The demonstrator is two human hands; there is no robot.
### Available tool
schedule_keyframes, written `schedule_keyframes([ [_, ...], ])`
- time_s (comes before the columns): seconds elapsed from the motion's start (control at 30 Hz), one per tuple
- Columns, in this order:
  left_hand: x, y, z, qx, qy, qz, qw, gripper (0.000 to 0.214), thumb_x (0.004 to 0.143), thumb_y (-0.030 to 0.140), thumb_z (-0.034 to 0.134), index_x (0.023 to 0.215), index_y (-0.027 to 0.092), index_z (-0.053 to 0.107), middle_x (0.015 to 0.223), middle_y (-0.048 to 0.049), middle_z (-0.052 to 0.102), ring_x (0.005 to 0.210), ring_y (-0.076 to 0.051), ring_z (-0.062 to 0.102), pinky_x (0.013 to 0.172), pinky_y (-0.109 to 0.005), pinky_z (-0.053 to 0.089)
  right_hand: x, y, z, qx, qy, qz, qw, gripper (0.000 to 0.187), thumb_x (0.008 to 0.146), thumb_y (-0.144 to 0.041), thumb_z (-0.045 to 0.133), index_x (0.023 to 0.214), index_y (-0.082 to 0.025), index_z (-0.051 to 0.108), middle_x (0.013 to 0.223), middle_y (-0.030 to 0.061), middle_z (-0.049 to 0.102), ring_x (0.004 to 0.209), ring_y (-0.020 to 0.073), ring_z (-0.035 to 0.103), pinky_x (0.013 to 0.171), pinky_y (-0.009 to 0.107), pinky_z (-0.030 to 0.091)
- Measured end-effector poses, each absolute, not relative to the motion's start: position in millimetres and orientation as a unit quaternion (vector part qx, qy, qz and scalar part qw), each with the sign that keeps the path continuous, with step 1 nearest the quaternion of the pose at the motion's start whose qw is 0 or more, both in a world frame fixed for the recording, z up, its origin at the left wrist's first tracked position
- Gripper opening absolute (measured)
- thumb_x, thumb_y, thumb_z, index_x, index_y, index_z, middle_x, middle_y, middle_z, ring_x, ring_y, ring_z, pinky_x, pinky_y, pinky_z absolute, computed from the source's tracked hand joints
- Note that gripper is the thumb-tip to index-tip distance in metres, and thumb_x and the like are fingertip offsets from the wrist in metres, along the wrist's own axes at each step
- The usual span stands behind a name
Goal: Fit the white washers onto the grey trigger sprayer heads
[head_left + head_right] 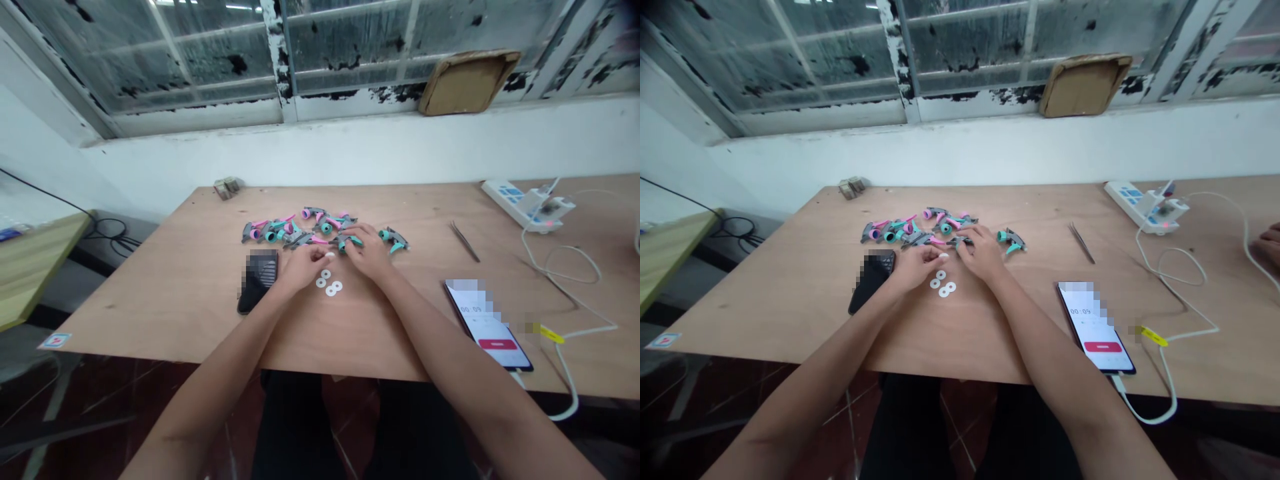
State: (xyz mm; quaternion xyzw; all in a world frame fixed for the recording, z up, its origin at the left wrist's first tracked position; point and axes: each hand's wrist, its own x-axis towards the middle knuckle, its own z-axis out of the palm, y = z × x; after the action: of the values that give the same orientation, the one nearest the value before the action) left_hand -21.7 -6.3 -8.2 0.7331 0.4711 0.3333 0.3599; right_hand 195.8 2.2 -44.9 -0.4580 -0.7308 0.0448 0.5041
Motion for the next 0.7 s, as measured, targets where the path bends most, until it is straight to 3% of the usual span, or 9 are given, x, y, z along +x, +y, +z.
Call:
schedule_keyframes([
  [0.17,-20.7,7.5,-6.8,0.593,0.473,0.404,0.511,0.052,0.088,0.066,0.079,0.091,0.015,0.079,0.091,-0.0097,0.079,0.076,-0.017,0.073,0.063,-0.025,0.054,182.5,-5.1,-43.1,-0.379,-0.796,0.092,0.463,0.053,0.101,-0.031,0.062,0.155,-0.025,0.062,0.138,0.0126,0.076,0.122,0.0276,0.074,0.105,0.044,0.062],
  [0.23,-21.9,8.4,-4.8,0.568,0.48,0.397,0.538,0.051,0.086,0.066,0.083,0.086,0.015,0.077,0.087,-0.0096,0.077,0.071,-0.015,0.071,0.057,-0.023,0.051,176.6,-4.8,-43.3,-0.384,-0.801,0.095,0.45,0.042,0.106,-0.033,0.058,0.146,-0.027,0.07,0.14,0.0121,0.076,0.126,0.0268,0.073,0.109,0.043,0.061],
  [0.33,-23.9,4.9,-3.5,0.573,0.481,0.356,0.56,0.047,0.085,0.059,0.088,0.079,0.015,0.074,0.079,-0.0073,0.073,0.064,-0.012,0.066,0.056,-0.023,0.052,172.2,-2.5,-43.2,-0.393,-0.797,0.112,0.445,0.03,0.11,-0.032,0.056,0.123,-0.028,0.083,0.125,0.0103,0.082,0.119,0.0258,0.076,0.111,0.044,0.059],
  [0.47,-25.9,1.2,-5.2,0.596,0.47,0.309,0.573,0.049,0.09,0.062,0.081,0.078,0.016,0.072,0.076,-0.0063,0.071,0.064,-0.014,0.066,0.06,-0.026,0.054,172.1,-2.2,-43.4,-0.403,-0.774,0.155,0.462,0.023,0.105,-0.029,0.064,0.114,-0.027,0.085,0.116,0.0086,0.084,0.108,0.0249,0.078,0.104,0.042,0.061],
  [0.53,-31.0,5.3,-4.5,0.645,0.482,0.307,0.508,0.052,0.093,0.067,0.074,0.079,0.016,0.074,0.076,-0.0072,0.072,0.066,-0.016,0.067,0.061,-0.028,0.054,173.1,-2.7,-44.2,-0.411,-0.753,0.179,0.481,0.023,0.104,-0.029,0.065,0.118,-0.026,0.084,0.116,0.0083,0.084,0.107,0.0243,0.078,0.102,0.041,0.061],
  [0.6,-42.5,15.1,-0.7,0.703,0.51,0.336,0.364,0.05,0.098,0.065,0.066,0.086,0.018,0.079,0.078,-0.0076,0.074,0.07,-0.019,0.068,0.068,-0.031,0.056,174.5,-2.1,-45.7,-0.416,-0.737,0.184,0.5,0.027,0.104,-0.029,0.064,0.124,-0.025,0.082,0.12,0.0094,0.083,0.111,0.025,0.077,0.104,0.041,0.06],
  [0.7,-69.1,37.0,9.4,0.734,0.563,0.366,0.097,0.033,0.1,0.043,0.065,0.113,0.019,0.083,0.107,-0.0118,0.082,0.097,-0.026,0.073,0.099,-0.041,0.055,176.7,0.6,-48.2,-0.42,-0.73,0.168,0.512,0.026,0.104,-0.027,0.062,0.121,-0.022,0.082,0.119,0.0112,0.082,0.114,0.0263,0.076,0.105,0.042,0.059],
])
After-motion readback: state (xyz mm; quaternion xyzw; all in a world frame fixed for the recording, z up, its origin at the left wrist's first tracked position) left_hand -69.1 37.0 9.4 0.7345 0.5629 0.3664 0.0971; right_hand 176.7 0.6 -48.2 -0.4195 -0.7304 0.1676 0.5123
